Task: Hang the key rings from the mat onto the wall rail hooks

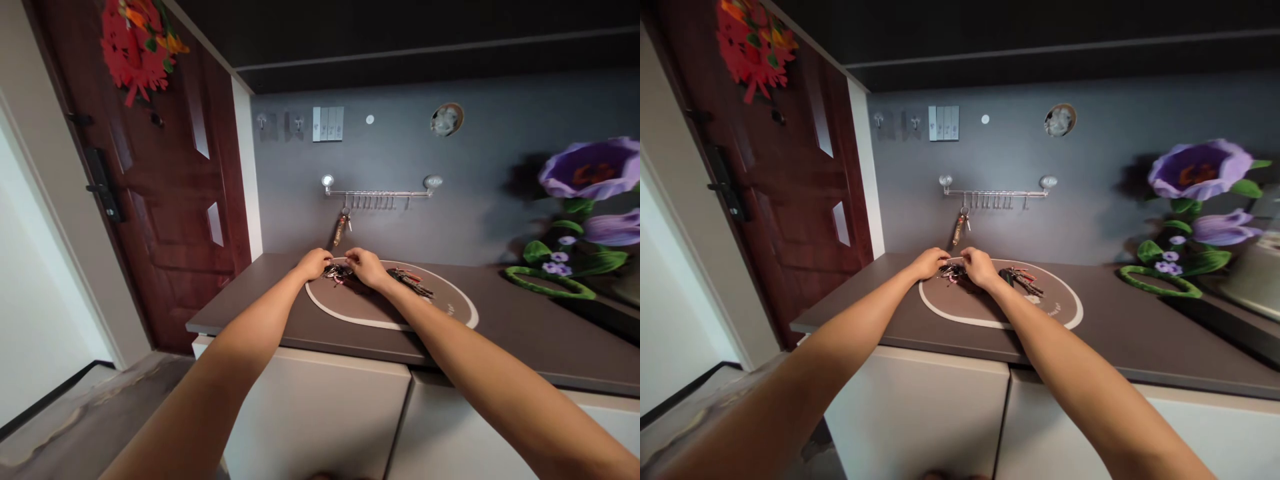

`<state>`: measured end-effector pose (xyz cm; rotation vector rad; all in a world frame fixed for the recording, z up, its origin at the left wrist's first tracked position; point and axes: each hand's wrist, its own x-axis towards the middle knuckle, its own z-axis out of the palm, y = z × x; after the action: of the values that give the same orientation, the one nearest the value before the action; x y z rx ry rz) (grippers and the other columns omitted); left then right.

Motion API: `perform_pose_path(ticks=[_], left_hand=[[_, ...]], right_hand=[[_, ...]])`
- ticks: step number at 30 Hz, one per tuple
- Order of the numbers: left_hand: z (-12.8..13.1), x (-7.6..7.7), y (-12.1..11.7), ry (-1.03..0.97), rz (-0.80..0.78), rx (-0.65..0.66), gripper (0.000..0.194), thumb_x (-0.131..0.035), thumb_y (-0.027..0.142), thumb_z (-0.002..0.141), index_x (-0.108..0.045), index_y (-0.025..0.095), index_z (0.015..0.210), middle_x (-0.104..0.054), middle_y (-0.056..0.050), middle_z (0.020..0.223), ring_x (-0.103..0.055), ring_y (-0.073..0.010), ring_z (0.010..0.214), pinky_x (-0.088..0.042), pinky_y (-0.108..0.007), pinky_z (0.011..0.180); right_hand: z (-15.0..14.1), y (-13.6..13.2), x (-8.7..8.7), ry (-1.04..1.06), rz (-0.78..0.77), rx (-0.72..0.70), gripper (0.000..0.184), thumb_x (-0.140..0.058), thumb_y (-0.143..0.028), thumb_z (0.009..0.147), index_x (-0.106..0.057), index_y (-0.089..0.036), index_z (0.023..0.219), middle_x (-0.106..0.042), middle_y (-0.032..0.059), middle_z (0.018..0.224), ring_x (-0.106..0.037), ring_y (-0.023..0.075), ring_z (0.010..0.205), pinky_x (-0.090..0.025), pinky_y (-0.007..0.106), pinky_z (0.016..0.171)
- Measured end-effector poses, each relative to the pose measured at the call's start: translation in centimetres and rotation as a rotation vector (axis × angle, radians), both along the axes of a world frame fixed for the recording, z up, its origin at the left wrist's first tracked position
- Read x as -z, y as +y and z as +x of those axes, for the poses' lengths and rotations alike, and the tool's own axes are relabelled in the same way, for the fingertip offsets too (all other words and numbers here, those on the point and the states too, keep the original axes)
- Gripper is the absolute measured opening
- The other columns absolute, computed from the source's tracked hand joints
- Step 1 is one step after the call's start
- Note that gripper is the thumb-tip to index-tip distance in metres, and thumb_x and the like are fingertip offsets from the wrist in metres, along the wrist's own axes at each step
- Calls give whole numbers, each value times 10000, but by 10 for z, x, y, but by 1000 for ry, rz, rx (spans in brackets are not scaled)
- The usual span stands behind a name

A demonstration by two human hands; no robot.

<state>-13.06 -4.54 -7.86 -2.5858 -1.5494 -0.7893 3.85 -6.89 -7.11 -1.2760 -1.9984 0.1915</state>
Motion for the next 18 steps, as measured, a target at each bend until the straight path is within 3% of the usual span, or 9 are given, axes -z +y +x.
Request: perform_pose_path(ticks=[4,18], left_hand=[[1,3,3,18,-1,-2,263,-454,180,792,-648,163,969,-627,-81,997,-541,-189,941,-387,-268,835],[1,-7,-4,-89,38,-65,182,-480,175,763,-657,157,802,-654,-54,836,-557,-158,793,-397,-245,733]], right_hand=[[-3,-3,0,-182,39,-23,223,-465,-157,789,-627,-152,941,-648,95,981,-583,189,928,-404,272,810],[-7,-3,0,-277,2,3,235,-449,-213,801,-632,-163,941,-652,85,968,-586,189,900,-397,249,763]])
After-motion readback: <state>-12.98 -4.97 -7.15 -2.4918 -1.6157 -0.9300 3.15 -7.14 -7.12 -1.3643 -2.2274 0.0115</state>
